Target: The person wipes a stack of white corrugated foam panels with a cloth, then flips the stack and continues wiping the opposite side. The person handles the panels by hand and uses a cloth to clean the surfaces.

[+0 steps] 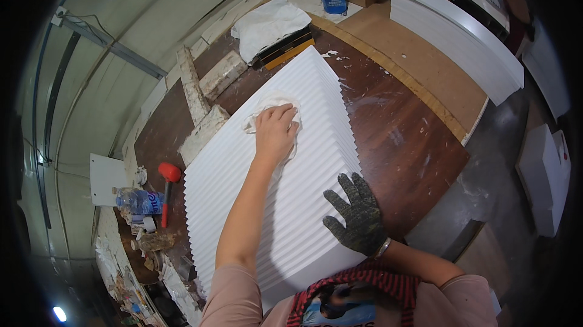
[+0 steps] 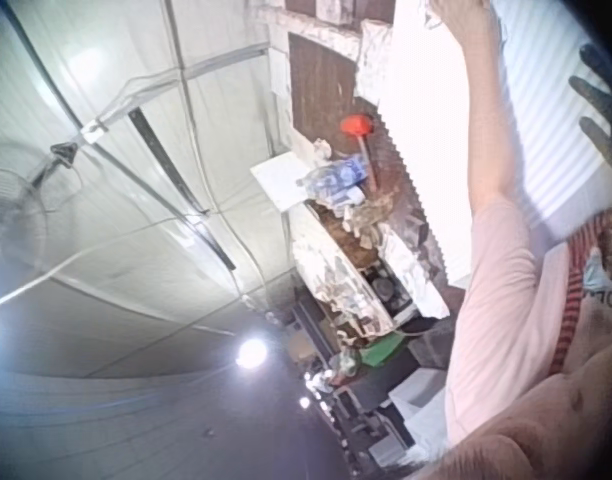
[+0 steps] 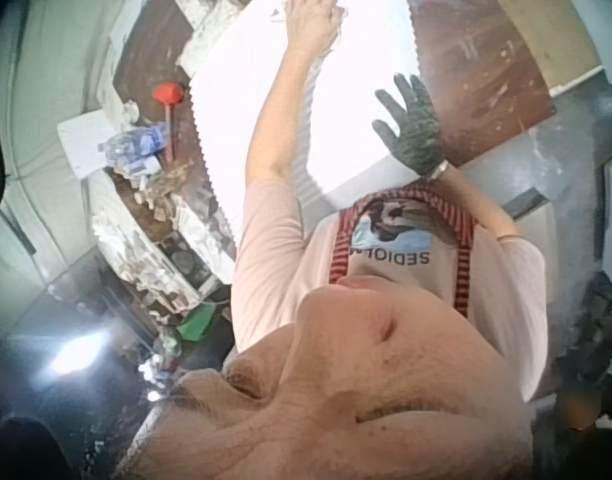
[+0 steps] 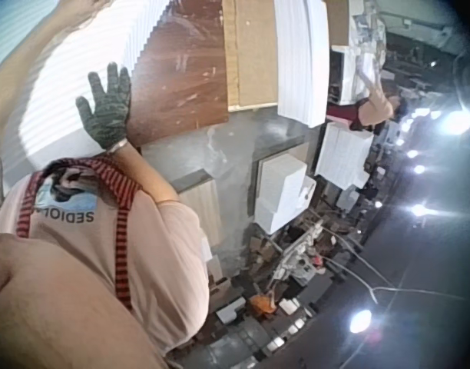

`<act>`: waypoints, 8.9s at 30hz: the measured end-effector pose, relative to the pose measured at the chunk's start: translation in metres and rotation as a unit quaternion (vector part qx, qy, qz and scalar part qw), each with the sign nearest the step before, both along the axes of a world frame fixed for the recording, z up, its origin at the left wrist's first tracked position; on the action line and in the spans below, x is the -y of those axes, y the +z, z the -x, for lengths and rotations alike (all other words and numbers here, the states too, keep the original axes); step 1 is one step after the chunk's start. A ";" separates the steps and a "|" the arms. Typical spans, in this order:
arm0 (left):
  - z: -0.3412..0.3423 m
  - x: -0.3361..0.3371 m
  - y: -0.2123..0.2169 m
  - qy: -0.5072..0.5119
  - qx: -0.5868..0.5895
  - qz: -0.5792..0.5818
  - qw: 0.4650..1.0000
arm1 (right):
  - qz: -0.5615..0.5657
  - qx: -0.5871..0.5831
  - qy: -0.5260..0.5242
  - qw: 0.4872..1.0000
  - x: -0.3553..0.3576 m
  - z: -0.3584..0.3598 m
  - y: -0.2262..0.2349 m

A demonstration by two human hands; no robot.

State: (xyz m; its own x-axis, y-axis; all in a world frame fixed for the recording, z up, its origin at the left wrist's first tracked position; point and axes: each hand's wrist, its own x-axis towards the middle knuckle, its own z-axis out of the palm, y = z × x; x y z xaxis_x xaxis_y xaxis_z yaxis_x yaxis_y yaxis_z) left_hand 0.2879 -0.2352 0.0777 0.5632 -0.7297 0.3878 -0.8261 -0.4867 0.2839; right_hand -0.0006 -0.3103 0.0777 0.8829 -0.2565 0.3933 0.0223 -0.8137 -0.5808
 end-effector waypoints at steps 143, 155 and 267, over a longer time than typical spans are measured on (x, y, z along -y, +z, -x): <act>0.085 -0.261 -0.025 0.072 -0.036 0.024 0.996 | 0.048 -0.040 -0.004 0.998 -0.007 0.003 -0.013; 0.047 -0.331 -0.002 0.410 -0.193 0.288 0.844 | 0.031 -0.015 0.014 0.999 -0.006 0.000 -0.001; 0.232 -0.030 0.049 0.327 -0.365 0.361 0.794 | -0.375 0.137 0.384 0.833 0.095 -0.097 0.035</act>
State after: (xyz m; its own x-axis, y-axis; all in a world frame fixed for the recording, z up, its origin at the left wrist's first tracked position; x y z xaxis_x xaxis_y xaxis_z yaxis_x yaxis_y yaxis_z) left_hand 0.0556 -0.2050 0.1270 0.9967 0.0751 -0.0320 0.0490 -0.2370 0.9703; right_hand 0.0965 -0.4051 0.1124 0.8037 0.0775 0.5900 0.5836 0.0910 -0.8069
